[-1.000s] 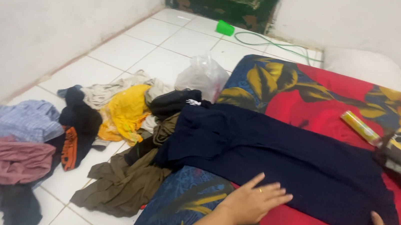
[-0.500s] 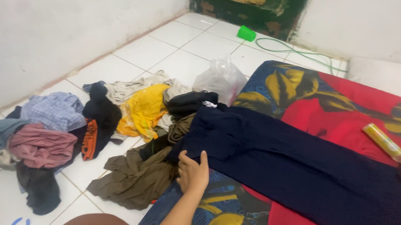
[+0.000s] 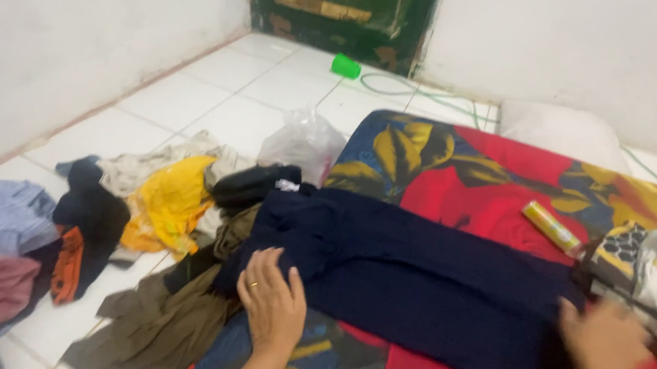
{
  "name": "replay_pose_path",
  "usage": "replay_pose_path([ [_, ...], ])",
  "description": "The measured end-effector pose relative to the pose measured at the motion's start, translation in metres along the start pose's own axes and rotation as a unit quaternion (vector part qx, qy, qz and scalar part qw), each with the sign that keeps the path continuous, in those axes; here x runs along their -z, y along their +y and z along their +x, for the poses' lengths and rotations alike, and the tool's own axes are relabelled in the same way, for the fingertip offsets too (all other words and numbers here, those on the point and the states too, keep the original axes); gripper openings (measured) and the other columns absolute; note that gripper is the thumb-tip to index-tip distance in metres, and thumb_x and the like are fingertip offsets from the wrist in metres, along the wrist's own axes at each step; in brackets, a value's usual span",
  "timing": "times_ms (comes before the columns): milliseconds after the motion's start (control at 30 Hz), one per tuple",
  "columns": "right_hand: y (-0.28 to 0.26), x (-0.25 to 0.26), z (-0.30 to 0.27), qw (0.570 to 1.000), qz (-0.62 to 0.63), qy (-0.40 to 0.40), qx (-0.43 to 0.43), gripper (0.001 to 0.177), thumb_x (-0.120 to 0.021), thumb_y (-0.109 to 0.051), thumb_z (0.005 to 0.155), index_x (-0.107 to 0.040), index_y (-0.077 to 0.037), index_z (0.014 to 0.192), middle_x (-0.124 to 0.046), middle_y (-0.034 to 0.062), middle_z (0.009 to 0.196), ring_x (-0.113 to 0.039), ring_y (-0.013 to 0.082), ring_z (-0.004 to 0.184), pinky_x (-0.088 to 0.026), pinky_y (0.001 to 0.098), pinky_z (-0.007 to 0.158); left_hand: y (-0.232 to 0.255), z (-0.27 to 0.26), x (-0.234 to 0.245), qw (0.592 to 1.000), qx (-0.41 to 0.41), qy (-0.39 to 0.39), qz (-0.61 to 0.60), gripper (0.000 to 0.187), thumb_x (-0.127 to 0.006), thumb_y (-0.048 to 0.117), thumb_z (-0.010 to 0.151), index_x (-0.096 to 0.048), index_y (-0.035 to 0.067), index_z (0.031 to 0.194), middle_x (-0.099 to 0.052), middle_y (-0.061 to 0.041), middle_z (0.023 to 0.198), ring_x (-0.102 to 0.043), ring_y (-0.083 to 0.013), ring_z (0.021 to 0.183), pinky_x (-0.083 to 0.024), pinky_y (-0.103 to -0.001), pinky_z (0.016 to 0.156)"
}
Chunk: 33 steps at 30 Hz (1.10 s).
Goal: Folding a navy blue t-shirt with a white and red logo on a bed.
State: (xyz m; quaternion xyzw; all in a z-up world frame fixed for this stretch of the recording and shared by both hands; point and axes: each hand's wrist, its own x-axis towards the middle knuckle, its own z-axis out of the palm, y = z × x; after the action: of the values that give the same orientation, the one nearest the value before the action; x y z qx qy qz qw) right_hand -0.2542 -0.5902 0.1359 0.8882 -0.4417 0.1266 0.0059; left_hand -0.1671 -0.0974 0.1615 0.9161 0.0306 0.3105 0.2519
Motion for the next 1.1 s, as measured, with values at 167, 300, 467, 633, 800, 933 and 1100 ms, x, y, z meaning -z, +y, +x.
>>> replay_pose_path([
  [167, -0.175, 0.075, -0.045, 0.867, 0.324, -0.097, 0.367, 0.043, -0.059, -0.027, 0.095, -0.062, -0.013, 0.136, -0.066, 0.0176, 0.132, -0.062, 0.0348, 0.123, -0.049, 0.0437, 0.102, 0.073, 0.063, -0.043, 0.95, -0.14, -0.171, -0.221, 0.041, -0.046, 0.014, 0.097, -0.066, 0.01, 0.133, -0.065, -0.011, 0.136, -0.055, -0.029, 0.133, -0.04, -0.046, 0.116],
  [300, -0.243, 0.02, -0.05, 0.783, 0.367, -0.228, 0.447, 0.049, -0.052, -0.032, 0.101, -0.052, -0.015, 0.147, -0.06, 0.0097, 0.15, -0.057, 0.0244, 0.14, -0.043, 0.0368, 0.114, 0.097, 0.073, -0.158, 0.893, -0.213, -0.365, -0.156, 0.047, -0.038, 0.018, 0.105, -0.058, 0.012, 0.147, -0.057, -0.011, 0.152, -0.05, -0.0257, 0.145, -0.038, -0.04, 0.125],
  [467, -0.246, -0.032, -0.038, 0.803, 0.138, -0.279, 0.508, 0.064, -0.023, -0.046, 0.107, -0.008, -0.023, 0.165, -0.003, -0.0018, 0.175, -0.004, 0.0193, 0.159, -0.005, 0.0449, 0.127, 0.11, 0.079, -0.164, 0.785, -0.273, -0.534, 0.156, 0.068, -0.031, 0.039, 0.106, -0.006, 0.016, 0.165, 0.009, 0.001, 0.174, 0.012, -0.0202, 0.159, 0.003, -0.044, 0.127],
  [633, -0.243, -0.037, -0.031, 0.836, 0.074, -0.278, 0.467, 0.065, -0.015, -0.05, 0.105, -0.004, -0.024, 0.164, 0.003, -0.0025, 0.174, 0.002, 0.022, 0.16, -0.004, 0.0455, 0.127, 0.106, 0.081, -0.181, 0.83, -0.253, -0.484, 0.115, 0.068, -0.026, 0.048, 0.104, -0.005, 0.024, 0.165, 0.006, 0.006, 0.173, 0.011, -0.0196, 0.159, 0.007, -0.048, 0.127],
  [800, -0.219, -0.049, -0.01, 0.872, -0.001, -0.214, 0.441, 0.066, -0.016, -0.049, 0.105, -0.002, -0.024, 0.164, 0.005, 0.0032, 0.173, 0.004, 0.0282, 0.158, -0.004, 0.0495, 0.124, 0.109, 0.086, -0.177, 0.851, -0.238, -0.447, 0.136, 0.068, -0.022, 0.057, 0.104, -0.002, 0.034, 0.164, 0.01, 0.004, 0.173, 0.014, -0.0252, 0.158, 0.009, -0.056, 0.124],
  [933, -0.193, -0.049, 0.005, 0.903, -0.056, -0.144, 0.4, 0.069, -0.019, -0.054, 0.103, -0.002, -0.026, 0.164, 0.002, 0.0045, 0.172, 0.0, 0.0288, 0.157, -0.006, 0.0535, 0.123, 0.113, 0.089, -0.171, 0.857, -0.217, -0.444, 0.147, 0.073, -0.021, 0.066, 0.101, 0.004, 0.037, 0.163, 0.014, 0.001, 0.173, 0.018, -0.0273, 0.157, 0.01, -0.06, 0.122],
  [1100, -0.17, -0.021, 0.013, 0.921, -0.151, -0.133, 0.333, 0.069, -0.021, -0.06, 0.104, -0.002, -0.032, 0.164, 0.003, 0.0042, 0.171, -0.001, 0.0277, 0.158, -0.003, 0.058, 0.124, 0.115, 0.085, -0.183, 0.854, -0.221, -0.44, 0.169, 0.074, -0.019, 0.067, 0.099, 0.006, 0.039, 0.163, 0.014, 0.001, 0.173, 0.018, -0.0281, 0.157, 0.01, -0.06, 0.122],
])
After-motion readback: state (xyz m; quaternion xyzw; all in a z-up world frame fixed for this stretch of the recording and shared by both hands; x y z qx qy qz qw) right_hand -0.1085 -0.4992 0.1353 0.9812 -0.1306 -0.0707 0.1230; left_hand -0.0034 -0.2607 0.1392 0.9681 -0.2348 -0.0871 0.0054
